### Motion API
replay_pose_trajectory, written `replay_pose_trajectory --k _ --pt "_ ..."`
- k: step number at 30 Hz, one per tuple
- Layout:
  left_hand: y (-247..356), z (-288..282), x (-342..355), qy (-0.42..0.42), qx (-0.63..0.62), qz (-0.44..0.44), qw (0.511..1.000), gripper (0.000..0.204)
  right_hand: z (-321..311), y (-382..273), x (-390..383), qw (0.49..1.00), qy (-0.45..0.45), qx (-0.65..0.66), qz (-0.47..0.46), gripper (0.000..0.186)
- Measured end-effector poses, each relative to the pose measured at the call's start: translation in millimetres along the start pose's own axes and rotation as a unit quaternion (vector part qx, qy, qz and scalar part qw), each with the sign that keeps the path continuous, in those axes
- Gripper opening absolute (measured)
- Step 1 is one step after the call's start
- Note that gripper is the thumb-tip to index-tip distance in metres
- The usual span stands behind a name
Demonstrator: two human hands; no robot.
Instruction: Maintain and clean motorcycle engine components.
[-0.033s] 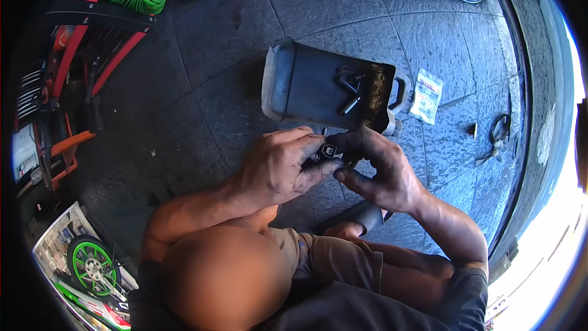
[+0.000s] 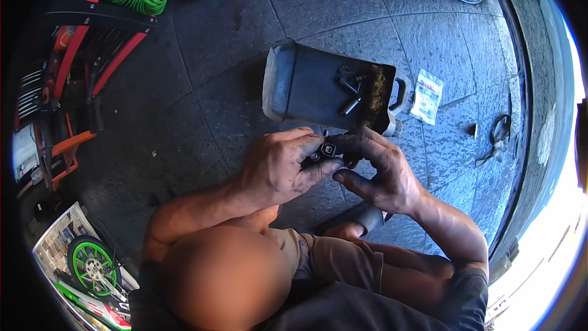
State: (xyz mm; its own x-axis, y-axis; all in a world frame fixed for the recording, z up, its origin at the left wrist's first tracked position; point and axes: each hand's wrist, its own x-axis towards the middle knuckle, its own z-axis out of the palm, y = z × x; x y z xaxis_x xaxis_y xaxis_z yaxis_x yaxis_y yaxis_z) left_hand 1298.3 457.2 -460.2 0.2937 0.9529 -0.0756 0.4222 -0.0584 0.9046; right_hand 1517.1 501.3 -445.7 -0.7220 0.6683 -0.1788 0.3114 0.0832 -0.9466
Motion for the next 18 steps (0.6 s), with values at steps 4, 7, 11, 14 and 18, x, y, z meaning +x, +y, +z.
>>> replay_pose_trajectory --k 4,7,11,14,18 --pt "1.9 -3.3 4.4 -0.039 -0.093 -0.012 0.995 0.03 4.5 3.2 -2.9 0.998 0.036 -0.034 -0.023 0.05" --pt "1.0 -7.8 2.9 -0.114 -0.18 -0.12 0.97 0.03 2.2 2.6 -1.0 0.999 0.023 -0.014 -0.033 0.047" --pt "-2.9 -9.3 -0.7 -0.163 -0.264 -0.143 0.94 0.03 -1.8 -1.4 1.8 0.995 -0.027 0.093 0.018 0.049" --pt "-2.7 -7.2 -1.3 -0.174 -0.336 -0.154 0.913 0.033 0.0 2.8 -0.2 0.98 -0.05 0.187 0.048 0.04" --pt "-0.6 -4.0 -2.5 -0.165 -0.409 -0.171 0.881 0.037 4.3 2.7 1.2 0.917 -0.064 0.384 0.09 0.039"
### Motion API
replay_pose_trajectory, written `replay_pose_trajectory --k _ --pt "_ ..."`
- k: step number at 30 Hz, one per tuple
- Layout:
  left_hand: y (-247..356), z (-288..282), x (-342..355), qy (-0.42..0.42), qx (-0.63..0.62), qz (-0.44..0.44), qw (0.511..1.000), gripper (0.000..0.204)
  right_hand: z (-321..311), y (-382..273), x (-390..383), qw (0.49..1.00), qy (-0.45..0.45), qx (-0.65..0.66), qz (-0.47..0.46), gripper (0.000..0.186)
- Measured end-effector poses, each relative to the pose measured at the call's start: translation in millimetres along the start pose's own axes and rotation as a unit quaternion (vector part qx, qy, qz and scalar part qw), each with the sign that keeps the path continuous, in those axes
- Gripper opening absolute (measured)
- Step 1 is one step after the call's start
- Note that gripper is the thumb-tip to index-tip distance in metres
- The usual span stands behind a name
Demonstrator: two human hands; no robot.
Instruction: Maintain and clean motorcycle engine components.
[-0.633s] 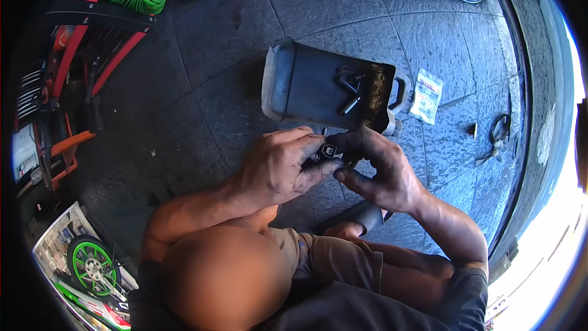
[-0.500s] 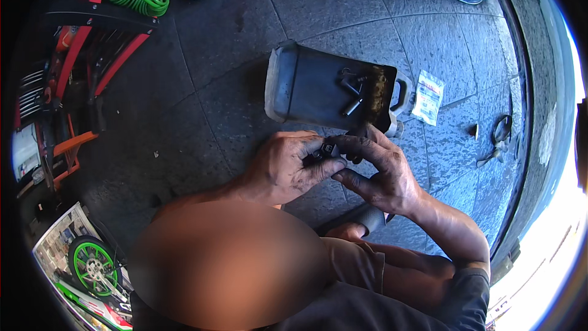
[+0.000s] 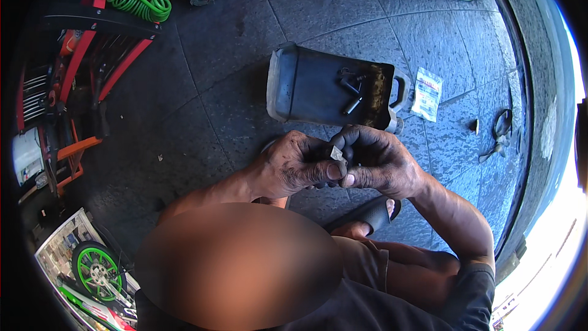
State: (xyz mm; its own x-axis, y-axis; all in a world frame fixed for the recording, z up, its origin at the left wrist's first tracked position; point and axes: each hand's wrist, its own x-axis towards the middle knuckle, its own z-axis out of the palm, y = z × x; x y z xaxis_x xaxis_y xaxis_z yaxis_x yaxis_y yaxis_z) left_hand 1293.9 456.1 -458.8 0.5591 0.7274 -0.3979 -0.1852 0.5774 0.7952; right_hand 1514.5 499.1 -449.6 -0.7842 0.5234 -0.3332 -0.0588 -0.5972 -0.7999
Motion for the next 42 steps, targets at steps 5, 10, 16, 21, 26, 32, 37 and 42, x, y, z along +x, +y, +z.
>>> replay_pose_trajectory --k 5,10,16,21,26,32,37,42 --pt "-4 -3 -1 -0.017 0.009 0.03 0.999 0.041 -1 -4 2 1.0 -0.014 -0.001 -0.001 0.039" --pt "1 0 -7 0.079 -0.05 0.021 0.995 0.043 3 -27 -8 0.982 0.148 -0.12 0.004 0.029" --pt "0 1 -5 0.162 0.105 0.13 0.973 0.041 23 -22 -14 0.935 0.186 -0.294 -0.065 0.024" --pt "4 3 -8 0.165 0.099 0.137 0.972 0.028 22 -16 -15 0.925 0.188 -0.325 -0.056 0.023" --pt "1 1 -9 0.15 0.141 0.148 0.967 0.026 25 -16 -15 0.96 0.203 -0.19 0.038 0.024" --pt "-3 -3 -8 0.141 0.117 0.175 0.967 0.026 20 -10 -18 0.965 0.176 -0.195 0.015 0.025" --pt "-1 0 -6 0.136 0.088 0.156 0.974 0.031 17 -4 -19 0.958 0.177 -0.225 -0.024 0.024" --pt "-3 0 -5 0.149 0.096 0.164 0.97 0.026 20 -3 -17 0.947 0.182 -0.254 -0.075 0.025"
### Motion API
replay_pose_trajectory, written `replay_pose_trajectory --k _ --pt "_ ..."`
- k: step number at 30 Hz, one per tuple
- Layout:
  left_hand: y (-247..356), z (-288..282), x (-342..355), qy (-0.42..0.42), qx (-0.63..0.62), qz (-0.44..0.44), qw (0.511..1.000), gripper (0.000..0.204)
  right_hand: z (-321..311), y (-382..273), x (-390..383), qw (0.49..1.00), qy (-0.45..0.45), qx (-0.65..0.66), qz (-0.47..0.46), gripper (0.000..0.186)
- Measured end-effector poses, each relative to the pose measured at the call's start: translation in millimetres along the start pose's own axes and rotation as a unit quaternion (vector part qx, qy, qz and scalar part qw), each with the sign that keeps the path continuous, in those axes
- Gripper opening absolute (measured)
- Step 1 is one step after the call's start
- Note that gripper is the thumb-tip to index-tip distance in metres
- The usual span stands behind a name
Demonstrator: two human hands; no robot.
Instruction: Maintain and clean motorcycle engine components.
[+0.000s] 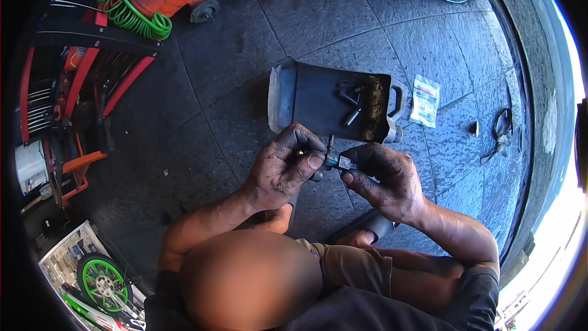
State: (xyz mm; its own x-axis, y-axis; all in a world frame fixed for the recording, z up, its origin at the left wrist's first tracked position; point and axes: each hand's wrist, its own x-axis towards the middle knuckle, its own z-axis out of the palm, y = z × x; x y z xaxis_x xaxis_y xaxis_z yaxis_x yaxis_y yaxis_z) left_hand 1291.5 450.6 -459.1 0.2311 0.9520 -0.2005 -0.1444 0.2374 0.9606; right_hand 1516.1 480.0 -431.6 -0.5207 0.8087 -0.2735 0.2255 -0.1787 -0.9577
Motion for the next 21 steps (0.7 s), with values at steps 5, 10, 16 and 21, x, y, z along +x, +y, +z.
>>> replay_pose_trajectory --k 5,10,16,21 --pt "2 -2 -2 -0.015 0.026 0.002 1.0 0.02 -4 -1 -3 0.995 -0.024 0.075 0.065 0.027" --pt "-4 1 0 0.003 0.017 -0.007 1.0 0.021 -4 12 2 0.966 -0.048 0.218 0.132 0.031" --pt "2 -3 -1 -0.001 0.065 -0.005 0.998 0.02 -2 -8 5 0.947 -0.032 0.292 0.132 0.03" --pt "7 -1 0 0.004 -0.017 -0.069 0.997 0.025 2 1 1 0.962 -0.011 0.256 0.094 0.024"
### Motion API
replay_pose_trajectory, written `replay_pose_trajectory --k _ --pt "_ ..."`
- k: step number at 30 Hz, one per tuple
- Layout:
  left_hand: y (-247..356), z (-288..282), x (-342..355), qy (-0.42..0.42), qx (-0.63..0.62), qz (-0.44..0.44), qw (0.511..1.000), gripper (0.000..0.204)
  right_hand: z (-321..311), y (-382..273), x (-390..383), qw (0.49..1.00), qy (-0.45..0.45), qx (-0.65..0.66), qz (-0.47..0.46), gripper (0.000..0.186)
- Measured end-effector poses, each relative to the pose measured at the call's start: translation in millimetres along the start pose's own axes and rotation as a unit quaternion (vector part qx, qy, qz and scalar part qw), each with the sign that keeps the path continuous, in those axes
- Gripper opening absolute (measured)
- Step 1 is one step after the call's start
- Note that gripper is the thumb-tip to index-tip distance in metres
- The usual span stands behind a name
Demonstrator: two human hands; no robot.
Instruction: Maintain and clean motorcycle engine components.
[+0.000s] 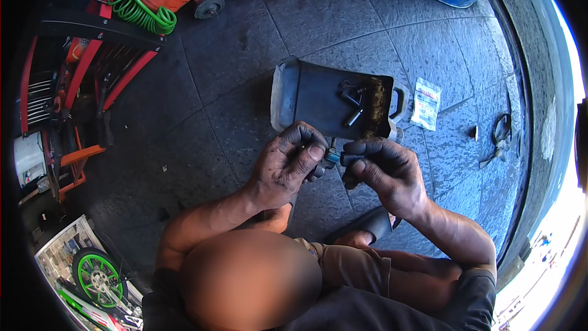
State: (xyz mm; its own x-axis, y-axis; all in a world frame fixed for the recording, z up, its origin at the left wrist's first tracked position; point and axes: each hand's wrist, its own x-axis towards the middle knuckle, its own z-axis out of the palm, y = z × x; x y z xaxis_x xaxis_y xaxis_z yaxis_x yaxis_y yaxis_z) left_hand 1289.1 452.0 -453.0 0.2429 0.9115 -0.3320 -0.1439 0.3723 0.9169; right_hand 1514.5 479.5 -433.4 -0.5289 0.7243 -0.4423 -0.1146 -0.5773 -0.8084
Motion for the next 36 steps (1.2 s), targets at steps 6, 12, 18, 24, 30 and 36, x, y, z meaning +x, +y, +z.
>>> replay_pose_trajectory --k 6,12,18,24,30,36 --pt "-7 9 -3 0.024 -0.145 -0.118 0.982 0.026 8 8 -1 0.948 0.081 -0.25 -0.177 0.022" --pt "-9 9 -2 0.017 -0.152 -0.133 0.979 0.023 7 4 -2 0.887 0.061 -0.378 -0.256 0.026" --pt "-9 8 -1 0.003 -0.172 -0.145 0.974 0.023 7 1 -1 0.864 0.05 -0.411 -0.288 0.028" --pt "-13 9 -3 -0.016 -0.188 -0.149 0.971 0.023 8 0 -2 0.849 0.032 -0.435 -0.298 0.03" --pt "-16 8 -3 -0.094 -0.139 -0.136 0.976 0.022 -3 -3 -1 0.871 -0.028 -0.403 -0.281 0.037" --pt "-28 37 -7 -0.167 -0.057 -0.012 0.984 0.02 10 10 0 0.896 0.005 -0.271 -0.353 0.055"
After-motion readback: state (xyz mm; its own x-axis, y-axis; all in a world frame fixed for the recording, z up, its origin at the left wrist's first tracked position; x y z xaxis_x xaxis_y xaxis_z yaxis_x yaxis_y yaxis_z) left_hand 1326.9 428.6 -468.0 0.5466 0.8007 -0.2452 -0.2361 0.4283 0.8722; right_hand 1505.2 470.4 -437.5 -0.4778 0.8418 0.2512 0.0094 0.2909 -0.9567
